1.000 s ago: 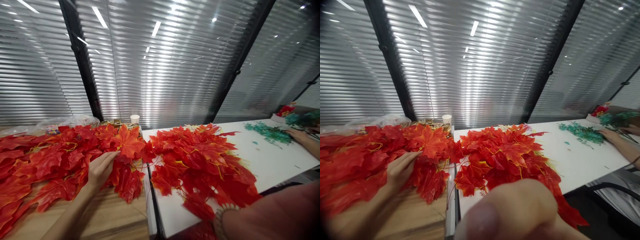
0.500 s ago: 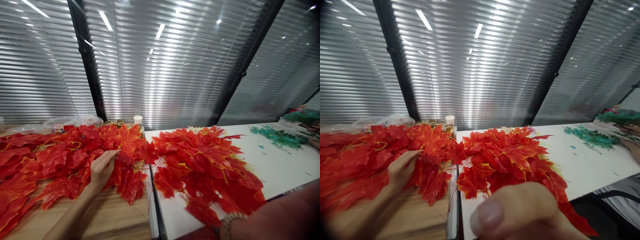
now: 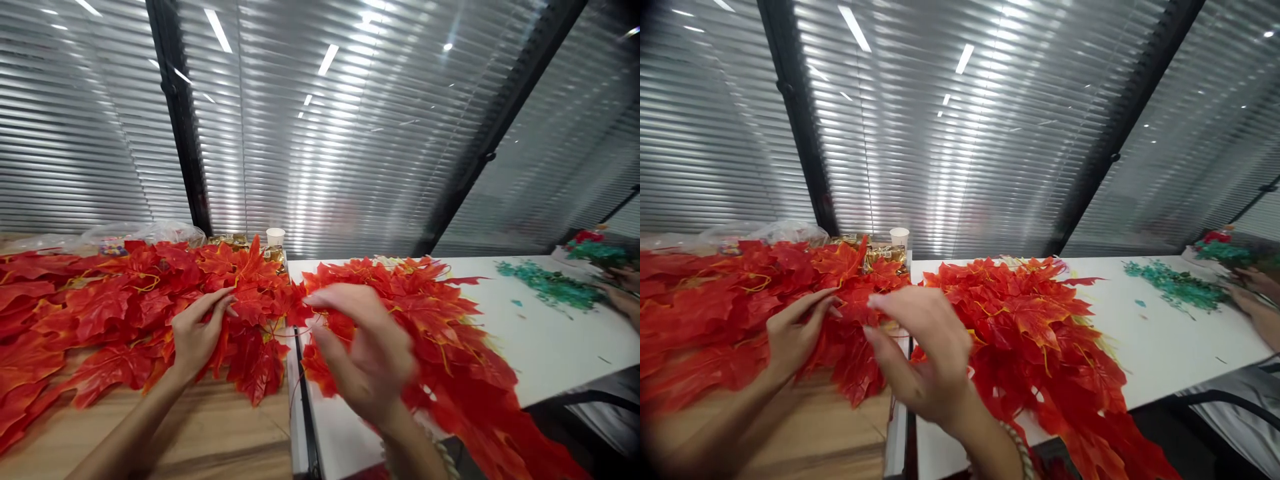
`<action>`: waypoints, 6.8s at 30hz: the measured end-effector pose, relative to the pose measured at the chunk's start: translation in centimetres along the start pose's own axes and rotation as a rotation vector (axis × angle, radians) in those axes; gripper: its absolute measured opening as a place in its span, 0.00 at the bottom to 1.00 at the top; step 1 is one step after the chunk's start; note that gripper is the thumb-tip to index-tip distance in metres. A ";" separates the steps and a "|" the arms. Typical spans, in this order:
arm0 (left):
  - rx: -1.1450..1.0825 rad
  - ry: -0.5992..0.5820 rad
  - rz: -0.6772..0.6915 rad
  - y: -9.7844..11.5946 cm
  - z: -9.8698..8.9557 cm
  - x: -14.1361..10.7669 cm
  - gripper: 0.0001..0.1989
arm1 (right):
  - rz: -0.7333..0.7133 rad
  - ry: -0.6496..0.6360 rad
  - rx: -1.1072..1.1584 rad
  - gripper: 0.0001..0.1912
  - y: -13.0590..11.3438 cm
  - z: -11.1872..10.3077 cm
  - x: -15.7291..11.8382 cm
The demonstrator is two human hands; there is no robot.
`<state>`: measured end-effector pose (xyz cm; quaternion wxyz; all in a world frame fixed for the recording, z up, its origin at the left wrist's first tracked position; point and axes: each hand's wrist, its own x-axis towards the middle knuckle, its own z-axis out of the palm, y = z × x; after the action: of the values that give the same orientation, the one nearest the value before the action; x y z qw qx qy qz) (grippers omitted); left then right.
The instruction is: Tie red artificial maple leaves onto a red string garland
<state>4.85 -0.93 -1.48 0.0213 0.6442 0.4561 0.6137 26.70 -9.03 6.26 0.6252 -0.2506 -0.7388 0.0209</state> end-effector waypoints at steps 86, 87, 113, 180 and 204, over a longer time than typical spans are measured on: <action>-0.514 -0.478 -0.757 0.6 2.0 -0.7 0.18 | 0.386 -0.247 0.075 0.10 9.5 9.8 -7.0; -0.518 -0.480 -0.759 0.5 2.0 -0.7 0.18 | 0.384 -0.250 0.072 0.10 9.5 9.8 -7.0; -0.498 -0.485 -0.753 0.3 2.1 -0.9 0.19 | 0.363 -0.265 0.051 0.11 9.7 9.8 -7.1; -0.538 -0.447 -0.874 0.6 2.4 -0.6 0.22 | 0.367 -0.316 0.039 0.11 9.9 10.1 -7.7; -0.501 -0.472 -0.837 1.0 2.2 -0.5 0.21 | 0.368 -0.313 0.047 0.11 9.9 10.2 -7.5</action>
<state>7.29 -0.68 -1.82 0.5186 0.5030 0.4963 0.4814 21.29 -0.51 -6.23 0.4944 -0.3601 -0.7679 0.1903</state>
